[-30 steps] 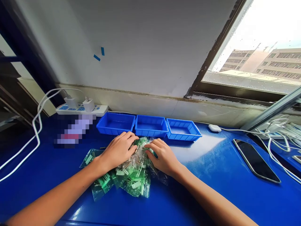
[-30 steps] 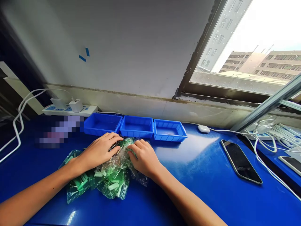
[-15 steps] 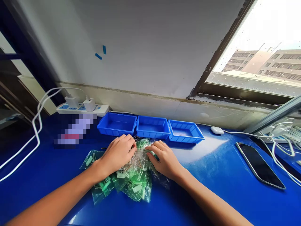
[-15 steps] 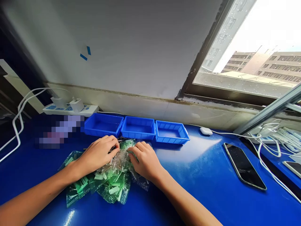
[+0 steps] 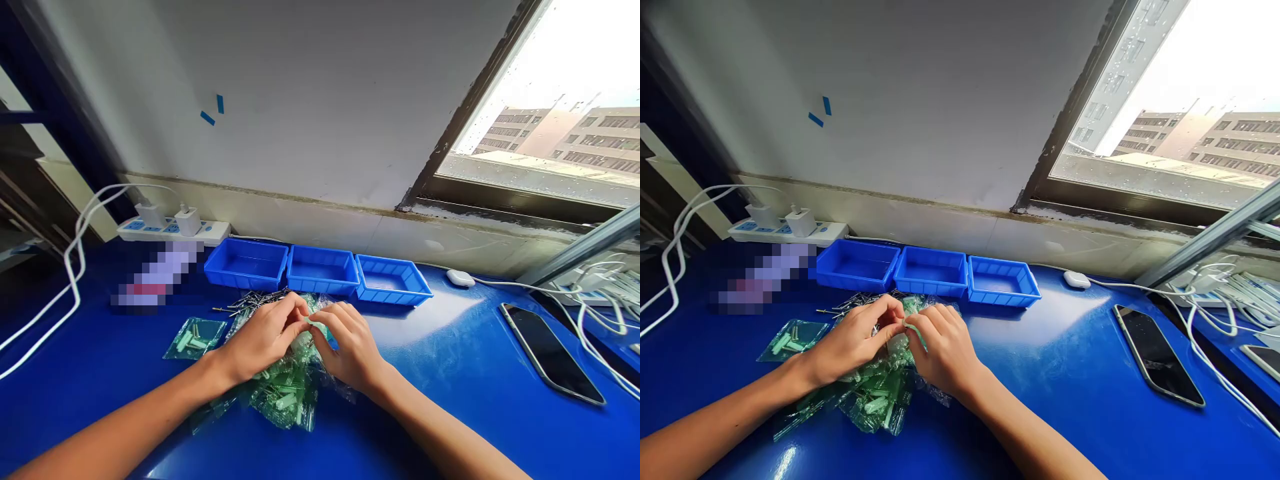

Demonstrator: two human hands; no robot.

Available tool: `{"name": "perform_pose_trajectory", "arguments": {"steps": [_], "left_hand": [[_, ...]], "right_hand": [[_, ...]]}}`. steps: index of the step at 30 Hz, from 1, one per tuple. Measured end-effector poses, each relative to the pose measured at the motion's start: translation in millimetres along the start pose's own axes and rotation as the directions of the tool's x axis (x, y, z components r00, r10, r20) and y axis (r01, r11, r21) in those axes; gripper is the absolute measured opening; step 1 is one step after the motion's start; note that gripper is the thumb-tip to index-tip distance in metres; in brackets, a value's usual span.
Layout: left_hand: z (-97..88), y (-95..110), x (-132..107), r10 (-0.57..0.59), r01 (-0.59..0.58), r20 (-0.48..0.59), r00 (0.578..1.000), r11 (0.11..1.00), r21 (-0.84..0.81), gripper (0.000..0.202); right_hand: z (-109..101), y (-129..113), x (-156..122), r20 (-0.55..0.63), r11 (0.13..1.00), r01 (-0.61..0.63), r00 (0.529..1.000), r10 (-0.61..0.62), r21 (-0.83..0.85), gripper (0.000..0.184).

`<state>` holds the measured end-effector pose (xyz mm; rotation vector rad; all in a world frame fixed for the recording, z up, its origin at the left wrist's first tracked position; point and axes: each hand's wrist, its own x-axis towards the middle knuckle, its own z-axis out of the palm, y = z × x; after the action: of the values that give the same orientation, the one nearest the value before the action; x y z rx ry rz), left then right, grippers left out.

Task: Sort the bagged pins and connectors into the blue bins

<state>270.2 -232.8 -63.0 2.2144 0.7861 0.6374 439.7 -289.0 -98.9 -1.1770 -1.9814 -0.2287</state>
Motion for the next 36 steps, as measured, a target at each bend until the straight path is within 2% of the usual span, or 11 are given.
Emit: {"name": "perform_pose_trajectory", "arguments": {"steps": [4, 9, 12, 15, 18, 22, 25, 29, 31, 34, 36], "left_hand": [[2.2, -0.4, -1.0, -0.074, 0.075, 0.016, 0.997, 0.993, -0.095, 0.008], [-12.1, -2.9, 4.2, -0.012, 0.013, -0.036, 0.999, 1.000, 0.022, 0.018], [-28.2, -11.5, 9.2, 0.042, -0.004, -0.181, 0.983, 0.978, 0.209, 0.024], [-39.8, -26.0, 15.1, 0.117, 0.000, -0.272, 0.955, 0.918, 0.396, 0.024], [-43.3, -38.2, 24.2, 0.165, -0.017, -0.264, 0.950, 0.874, 0.486, 0.023], [-43.2, -44.2, 40.2, 0.151, -0.046, -0.175, 0.973, 0.868, 0.495, 0.022], [-46.5, -48.8, 49.3, 0.153, -0.074, -0.116, 0.981, 0.858, 0.509, 0.023], [-53.5, -61.3, 57.8, 0.137, -0.087, -0.056, 0.989, 0.843, 0.531, 0.025], [-55.0, -65.9, 61.3, 0.112, -0.082, -0.023, 0.993, 0.841, 0.535, 0.025], [-56.6, -65.8, 61.7, 0.151, -0.115, -0.023, 0.988, 0.838, 0.534, 0.025], [-60.6, -62.2, 55.7, 0.223, -0.144, -0.087, 0.971, 0.834, 0.533, 0.023]], "right_hand": [[-1.7, -4.9, 2.8, 0.031, 0.999, 0.027, 0.999, -0.026, -0.031, 0.013], [-10.2, 4.4, 9.4, -0.004, 0.996, 0.066, 0.998, -0.066, -0.065, 0.013], [-26.0, 26.6, 12.3, -0.195, 0.993, -0.034, 0.981, 0.012, -0.109, 0.014], [-43.7, 56.2, 11.5, -0.433, 0.955, -0.255, 0.885, 0.168, -0.153, 0.014], [-53.1, 82.9, 7.7, -0.520, 0.907, -0.373, 0.824, 0.226, -0.196, 0.015], [-48.3, 102.8, 0.6, -0.461, 0.841, -0.446, 0.842, 0.280, -0.305, 0.014], [-40.2, 103.1, -4.4, -0.354, 0.806, -0.442, 0.882, 0.310, -0.395, 0.033], [-29.3, 93.9, -2.6, -0.109, 0.859, -0.265, 0.964, 0.242, -0.438, 0.043], [-22.0, 91.7, 2.0, -0.009, 0.871, -0.170, 0.982, 0.187, -0.461, 0.043], [-10.8, 93.4, 8.7, 0.014, 0.850, -0.145, 0.984, 0.176, -0.506, 0.040], [-6.4, 95.5, 10.8, -0.022, 0.839, -0.174, 0.982, 0.190, -0.515, 0.038]]}}
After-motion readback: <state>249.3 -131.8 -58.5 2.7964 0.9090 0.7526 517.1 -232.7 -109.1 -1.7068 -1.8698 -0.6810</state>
